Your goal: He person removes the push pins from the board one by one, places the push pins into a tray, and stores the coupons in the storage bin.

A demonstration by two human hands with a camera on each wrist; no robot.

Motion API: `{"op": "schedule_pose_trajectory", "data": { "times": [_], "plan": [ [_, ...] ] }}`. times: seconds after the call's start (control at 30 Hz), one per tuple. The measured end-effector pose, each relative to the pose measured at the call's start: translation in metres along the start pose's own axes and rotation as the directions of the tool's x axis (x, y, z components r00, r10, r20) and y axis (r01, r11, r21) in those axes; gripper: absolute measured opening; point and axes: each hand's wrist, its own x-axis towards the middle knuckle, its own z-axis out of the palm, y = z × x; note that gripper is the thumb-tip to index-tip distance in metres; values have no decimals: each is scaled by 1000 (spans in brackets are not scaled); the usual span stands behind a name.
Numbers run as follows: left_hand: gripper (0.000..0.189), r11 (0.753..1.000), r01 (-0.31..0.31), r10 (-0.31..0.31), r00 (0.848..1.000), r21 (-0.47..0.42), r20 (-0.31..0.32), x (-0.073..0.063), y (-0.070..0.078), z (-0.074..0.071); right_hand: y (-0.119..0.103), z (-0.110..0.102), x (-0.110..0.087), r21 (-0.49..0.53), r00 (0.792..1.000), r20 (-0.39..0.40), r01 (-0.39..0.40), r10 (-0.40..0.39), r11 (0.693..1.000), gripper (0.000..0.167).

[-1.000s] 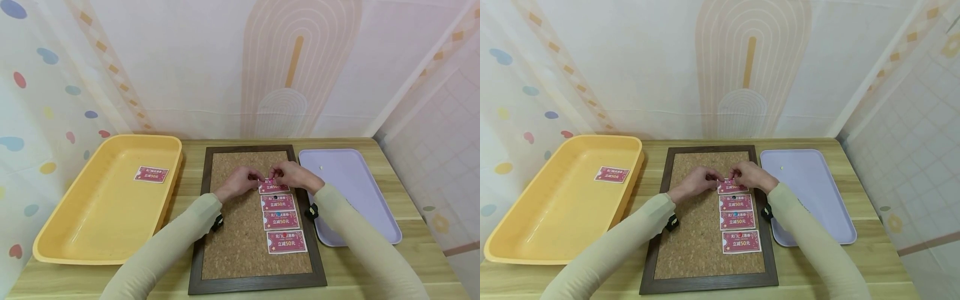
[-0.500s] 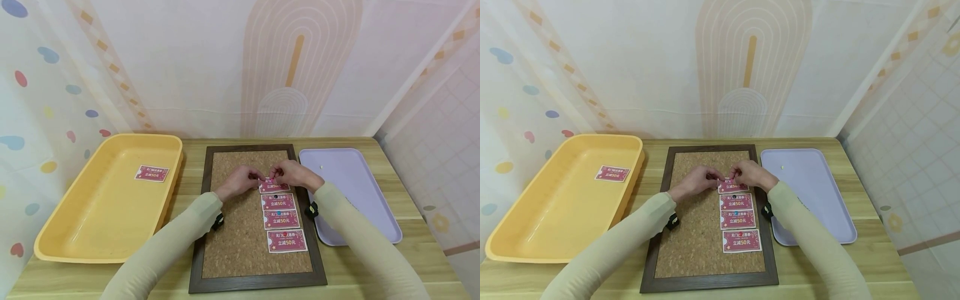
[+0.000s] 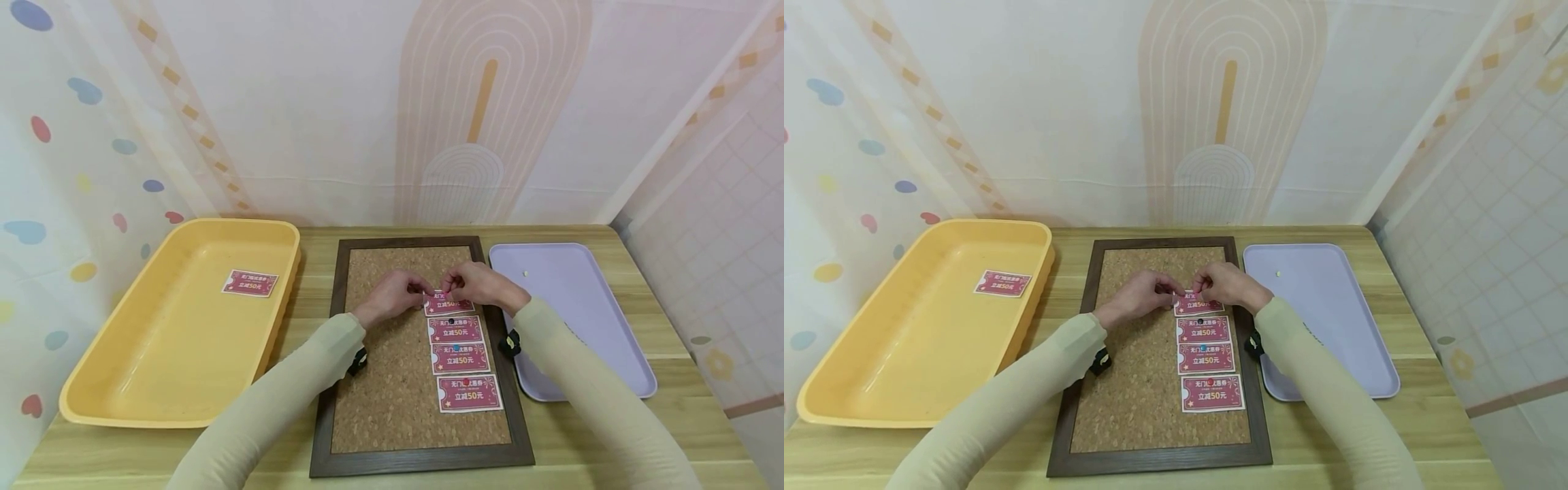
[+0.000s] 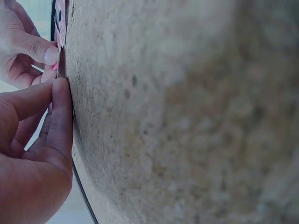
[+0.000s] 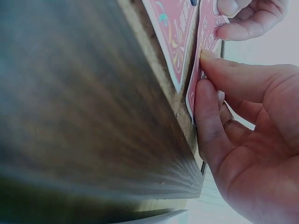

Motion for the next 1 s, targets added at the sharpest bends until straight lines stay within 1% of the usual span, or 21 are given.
{"op": "schedule_pose_trajectory", "data": {
  "times": [0.37,0.67,0.87,1.0],
  "plan": [
    [17,1000,25,-25,1000,-7,11,0,1,0,0,-1,-2,-5,1000,3,13,-13,1000,4],
    [18,1000,16,-16,1000,-11,12,1,-1,-1,0,0,-2,-1,1000,3,16,-16,1000,5],
    [20,1000,-7,7,1000,3,15,2,-1,-2,1,-1,-1,-2,1000,5,11,-11,1000,6],
    [16,1000,-5,5,1000,17,15,1,1,-1,2,-4,-3,5,999,22,45,-45,999,5]
  ]
}}
